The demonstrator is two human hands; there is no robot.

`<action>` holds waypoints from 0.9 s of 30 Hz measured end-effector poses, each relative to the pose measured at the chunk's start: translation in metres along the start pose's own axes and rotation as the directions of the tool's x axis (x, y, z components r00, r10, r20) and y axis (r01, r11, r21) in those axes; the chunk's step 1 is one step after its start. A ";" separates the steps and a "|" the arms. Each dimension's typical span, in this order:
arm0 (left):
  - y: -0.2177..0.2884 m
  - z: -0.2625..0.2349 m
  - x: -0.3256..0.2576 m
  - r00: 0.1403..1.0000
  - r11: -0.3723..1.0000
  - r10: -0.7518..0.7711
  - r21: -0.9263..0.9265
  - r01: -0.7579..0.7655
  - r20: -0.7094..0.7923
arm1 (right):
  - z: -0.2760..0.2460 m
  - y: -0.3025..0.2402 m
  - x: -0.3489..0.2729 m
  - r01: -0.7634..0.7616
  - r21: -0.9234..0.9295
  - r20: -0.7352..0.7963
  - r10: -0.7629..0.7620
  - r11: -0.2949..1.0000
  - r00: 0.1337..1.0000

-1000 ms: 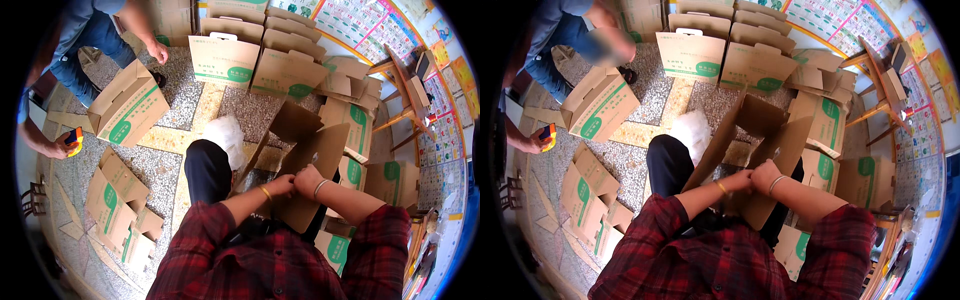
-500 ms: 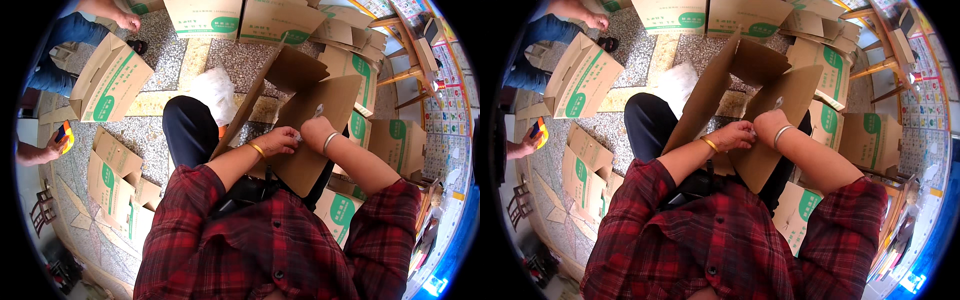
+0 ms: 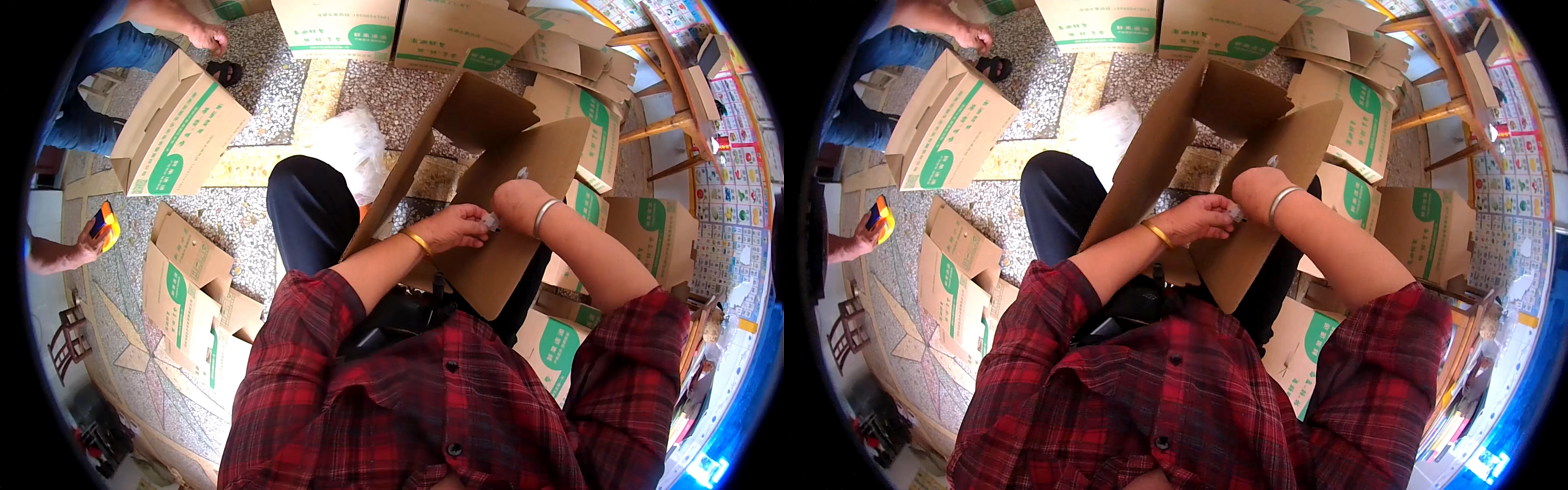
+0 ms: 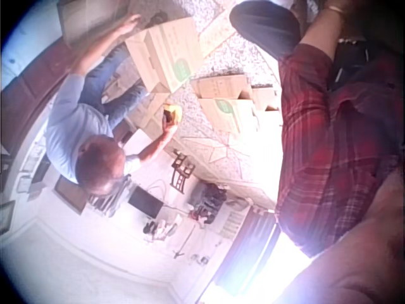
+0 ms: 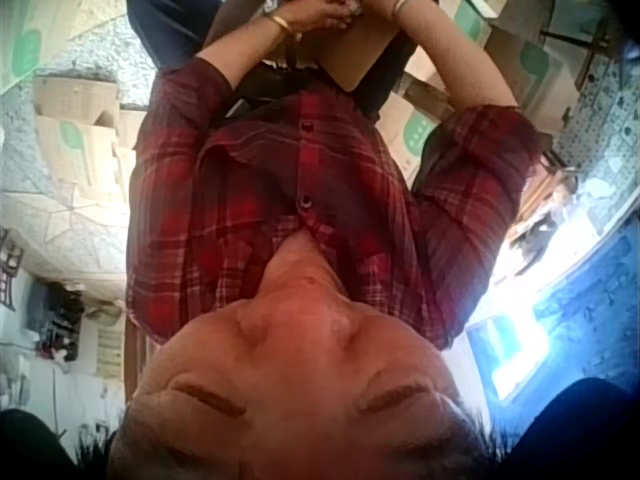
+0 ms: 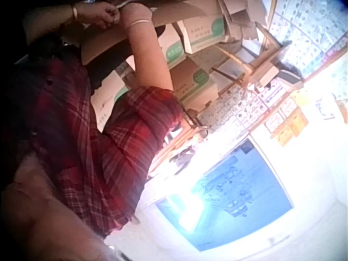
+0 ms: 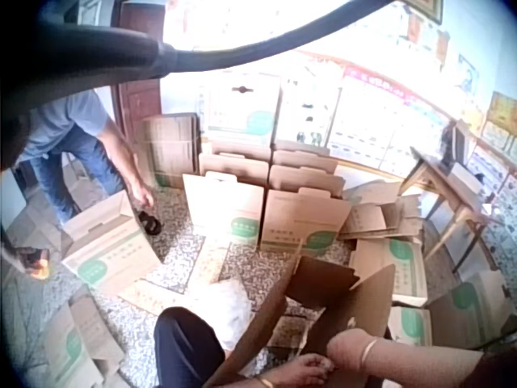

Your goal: The person sits on the floor and assembles flat-packed cardboard boxes. They fold the flaps, insert white plastic fasteners into slots, and secure the box structure. Another person is visible in the background taping boxes.

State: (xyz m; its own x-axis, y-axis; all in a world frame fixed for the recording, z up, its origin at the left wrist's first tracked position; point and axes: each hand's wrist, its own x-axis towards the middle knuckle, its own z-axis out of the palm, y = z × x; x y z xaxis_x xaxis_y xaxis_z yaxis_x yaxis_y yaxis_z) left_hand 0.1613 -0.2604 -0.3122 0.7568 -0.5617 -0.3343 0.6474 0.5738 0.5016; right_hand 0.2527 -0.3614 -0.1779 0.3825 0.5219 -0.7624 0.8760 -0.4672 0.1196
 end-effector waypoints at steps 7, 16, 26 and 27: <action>-0.003 -0.004 0.002 0.999 0.994 0.041 0.099 -0.044 0.032 | 0.007 0.001 0.013 0.091 -0.041 0.010 -0.091 0.995 0.996; -0.004 -0.003 0.002 0.994 0.992 0.075 0.104 -0.067 -0.081 | -0.011 0.007 -0.030 0.377 0.392 -0.711 0.016 0.839 0.703; 0.016 -0.016 -0.003 0.961 0.975 0.222 0.024 -0.221 -0.164 | 0.097 -0.010 -0.006 0.531 0.683 -0.087 0.667 -0.501 0.740; 0.018 -0.016 -0.004 0.960 0.974 0.226 0.030 -0.224 -0.168 | 0.099 -0.016 0.006 0.507 0.602 -0.070 0.591 -0.618 0.804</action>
State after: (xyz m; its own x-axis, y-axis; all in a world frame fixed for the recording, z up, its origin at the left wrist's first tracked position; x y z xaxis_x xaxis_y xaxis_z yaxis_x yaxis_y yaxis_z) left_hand 0.1716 -0.2387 -0.3145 0.8875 -0.3096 -0.3413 0.4585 0.6669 0.5874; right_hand 0.2122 -0.4213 -0.2470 0.8456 0.1929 -0.4976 -0.5241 0.1237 -0.8426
